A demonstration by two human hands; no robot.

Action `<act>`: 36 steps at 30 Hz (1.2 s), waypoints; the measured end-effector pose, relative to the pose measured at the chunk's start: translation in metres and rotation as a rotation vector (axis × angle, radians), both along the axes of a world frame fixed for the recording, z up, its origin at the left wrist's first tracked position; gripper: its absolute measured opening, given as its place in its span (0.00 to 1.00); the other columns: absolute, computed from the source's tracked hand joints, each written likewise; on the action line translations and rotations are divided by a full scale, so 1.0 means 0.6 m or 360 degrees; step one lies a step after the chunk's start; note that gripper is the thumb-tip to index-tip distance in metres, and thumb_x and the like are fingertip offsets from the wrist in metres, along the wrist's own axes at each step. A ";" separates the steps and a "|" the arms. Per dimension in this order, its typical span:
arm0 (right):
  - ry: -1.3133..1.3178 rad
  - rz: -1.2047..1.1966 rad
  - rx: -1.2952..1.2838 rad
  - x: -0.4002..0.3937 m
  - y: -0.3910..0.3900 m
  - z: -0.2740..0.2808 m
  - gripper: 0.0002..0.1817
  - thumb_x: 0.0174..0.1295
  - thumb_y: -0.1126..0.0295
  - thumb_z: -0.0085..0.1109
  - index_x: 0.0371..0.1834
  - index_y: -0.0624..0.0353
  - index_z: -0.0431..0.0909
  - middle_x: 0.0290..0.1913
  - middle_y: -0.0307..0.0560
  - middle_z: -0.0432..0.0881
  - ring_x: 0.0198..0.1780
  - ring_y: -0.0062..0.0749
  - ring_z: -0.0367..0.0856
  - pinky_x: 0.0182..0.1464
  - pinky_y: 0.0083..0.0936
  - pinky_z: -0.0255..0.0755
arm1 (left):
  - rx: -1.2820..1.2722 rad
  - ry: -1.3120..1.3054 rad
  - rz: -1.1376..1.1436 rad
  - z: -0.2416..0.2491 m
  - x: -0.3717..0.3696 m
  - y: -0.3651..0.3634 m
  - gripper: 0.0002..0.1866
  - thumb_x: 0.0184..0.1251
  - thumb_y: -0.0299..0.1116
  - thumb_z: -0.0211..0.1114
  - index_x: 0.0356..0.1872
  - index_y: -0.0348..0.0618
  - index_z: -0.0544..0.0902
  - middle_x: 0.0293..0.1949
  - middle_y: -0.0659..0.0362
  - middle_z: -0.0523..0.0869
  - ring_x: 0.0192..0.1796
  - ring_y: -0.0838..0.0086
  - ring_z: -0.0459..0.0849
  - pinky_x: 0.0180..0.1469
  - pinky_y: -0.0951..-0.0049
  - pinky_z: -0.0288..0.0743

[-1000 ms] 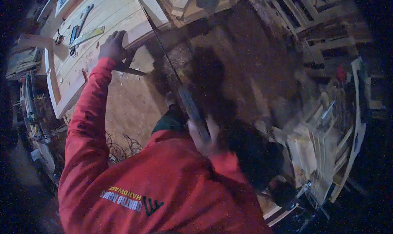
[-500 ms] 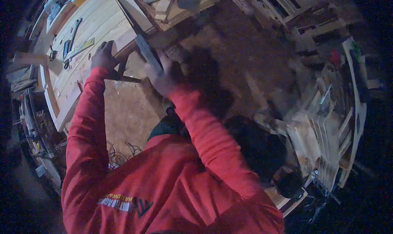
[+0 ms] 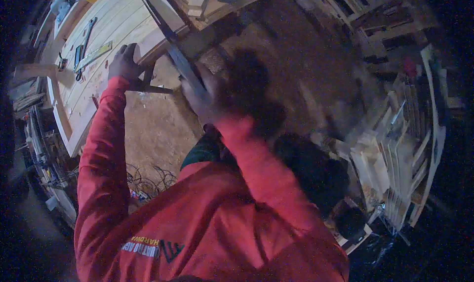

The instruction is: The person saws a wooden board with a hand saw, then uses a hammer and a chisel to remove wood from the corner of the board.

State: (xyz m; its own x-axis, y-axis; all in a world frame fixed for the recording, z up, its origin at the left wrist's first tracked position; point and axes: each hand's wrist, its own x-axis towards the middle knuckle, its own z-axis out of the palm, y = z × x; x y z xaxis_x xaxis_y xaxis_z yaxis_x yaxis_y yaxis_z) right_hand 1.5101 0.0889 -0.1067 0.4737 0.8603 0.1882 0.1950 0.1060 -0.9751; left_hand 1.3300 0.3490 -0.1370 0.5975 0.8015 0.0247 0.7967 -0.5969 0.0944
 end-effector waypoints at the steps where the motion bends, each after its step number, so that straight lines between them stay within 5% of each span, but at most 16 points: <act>1: -0.0157 -0.0012 -0.0152 0.003 0.053 0.001 0.15 0.68 0.66 0.64 0.53 0.63 0.81 0.35 0.56 0.86 0.34 0.47 0.86 0.38 0.37 0.79 | -0.0016 0.0016 0.0011 0.013 0.003 -0.007 0.41 0.53 0.55 0.79 0.67 0.48 0.78 0.61 0.49 0.83 0.64 0.49 0.82 0.63 0.53 0.79; 3: -0.0252 -0.0038 -0.0231 0.000 0.057 0.003 0.15 0.68 0.67 0.63 0.55 0.63 0.80 0.35 0.56 0.86 0.34 0.48 0.86 0.38 0.37 0.79 | -0.0059 0.0056 0.0026 0.042 0.009 -0.027 0.41 0.54 0.56 0.79 0.68 0.49 0.78 0.61 0.49 0.83 0.65 0.50 0.82 0.64 0.53 0.79; 7: 0.0142 -0.0018 -0.0393 -0.021 -0.155 0.042 0.20 0.67 0.69 0.64 0.60 0.62 0.79 0.38 0.55 0.87 0.36 0.51 0.87 0.40 0.40 0.80 | -0.0034 0.0044 0.0070 0.023 0.005 -0.020 0.40 0.54 0.55 0.78 0.67 0.50 0.78 0.62 0.51 0.82 0.65 0.51 0.82 0.63 0.52 0.79; 9: -0.0542 -0.0002 -0.0408 -0.015 -0.290 0.014 0.21 0.66 0.71 0.65 0.61 0.64 0.81 0.48 0.56 0.87 0.47 0.39 0.87 0.51 0.38 0.79 | -0.0062 0.0084 0.0077 0.028 0.014 -0.016 0.39 0.53 0.53 0.79 0.67 0.50 0.78 0.62 0.52 0.82 0.64 0.51 0.82 0.63 0.51 0.80; 12: -0.0369 -0.0089 -0.0538 -0.040 -0.381 0.037 0.19 0.66 0.70 0.64 0.59 0.64 0.81 0.47 0.54 0.87 0.47 0.41 0.86 0.51 0.38 0.79 | -0.0064 0.0110 0.0102 0.016 0.012 -0.008 0.38 0.51 0.51 0.79 0.65 0.49 0.79 0.62 0.53 0.82 0.64 0.51 0.82 0.62 0.51 0.80; 15: -0.0283 -0.0016 -0.0462 -0.028 -0.319 0.043 0.17 0.67 0.70 0.64 0.57 0.64 0.82 0.43 0.53 0.86 0.44 0.38 0.85 0.48 0.37 0.79 | 0.0027 0.0099 0.0061 0.022 0.014 -0.013 0.33 0.57 0.56 0.76 0.60 0.50 0.80 0.55 0.53 0.83 0.59 0.51 0.83 0.59 0.51 0.80; 19: 0.0103 0.0056 -0.0471 -0.003 -0.030 -0.026 0.17 0.68 0.68 0.64 0.56 0.63 0.81 0.36 0.51 0.85 0.38 0.23 0.80 0.39 0.34 0.77 | 0.0022 0.0083 0.0087 0.027 0.018 -0.023 0.33 0.56 0.56 0.76 0.59 0.51 0.81 0.56 0.52 0.83 0.60 0.50 0.83 0.60 0.50 0.80; 21: -0.0094 0.0086 -0.0357 0.003 0.023 -0.044 0.16 0.68 0.68 0.64 0.56 0.64 0.81 0.34 0.49 0.84 0.36 0.19 0.77 0.35 0.34 0.75 | 0.0084 -0.0006 0.0050 -0.001 0.006 -0.002 0.33 0.56 0.57 0.76 0.58 0.50 0.81 0.57 0.53 0.84 0.60 0.51 0.83 0.60 0.50 0.80; 27: -0.0217 0.0018 -0.0420 -0.017 -0.294 -0.004 0.19 0.70 0.66 0.62 0.59 0.64 0.79 0.42 0.48 0.86 0.39 0.29 0.84 0.41 0.30 0.79 | 0.0072 0.0000 0.0005 0.000 0.003 -0.007 0.37 0.53 0.58 0.78 0.60 0.49 0.79 0.58 0.53 0.83 0.61 0.51 0.83 0.59 0.50 0.80; 30: -0.0287 0.0255 -0.0705 -0.008 -0.474 0.011 0.20 0.71 0.70 0.60 0.65 0.62 0.78 0.50 0.49 0.87 0.48 0.33 0.86 0.53 0.30 0.79 | 0.0062 0.0047 0.0038 0.001 0.005 -0.010 0.38 0.54 0.57 0.79 0.61 0.48 0.79 0.57 0.51 0.83 0.61 0.49 0.83 0.59 0.50 0.80; 32: -0.0268 0.0281 -0.0661 -0.008 -0.461 0.004 0.20 0.72 0.71 0.60 0.66 0.62 0.78 0.52 0.49 0.87 0.50 0.33 0.86 0.55 0.30 0.79 | 0.0074 0.0076 0.0064 0.011 0.012 -0.013 0.35 0.54 0.58 0.77 0.58 0.50 0.80 0.58 0.52 0.83 0.62 0.50 0.82 0.60 0.50 0.80; 36: 0.0020 0.0111 -0.0321 -0.004 -0.161 0.027 0.15 0.71 0.72 0.63 0.58 0.65 0.80 0.43 0.44 0.86 0.42 0.28 0.83 0.47 0.31 0.79 | 0.0016 0.0115 0.0130 0.024 0.019 -0.022 0.39 0.52 0.53 0.80 0.65 0.48 0.78 0.60 0.52 0.83 0.62 0.49 0.83 0.60 0.51 0.81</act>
State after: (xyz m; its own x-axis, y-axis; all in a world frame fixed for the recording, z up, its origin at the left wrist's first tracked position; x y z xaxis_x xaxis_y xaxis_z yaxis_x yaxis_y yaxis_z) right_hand 1.5074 -0.0077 -0.0905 0.4129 0.9108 0.0035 0.1817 -0.0786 -0.9802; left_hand 1.3411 0.3356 -0.1225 0.5309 0.8474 -0.0076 0.8472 -0.5305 0.0290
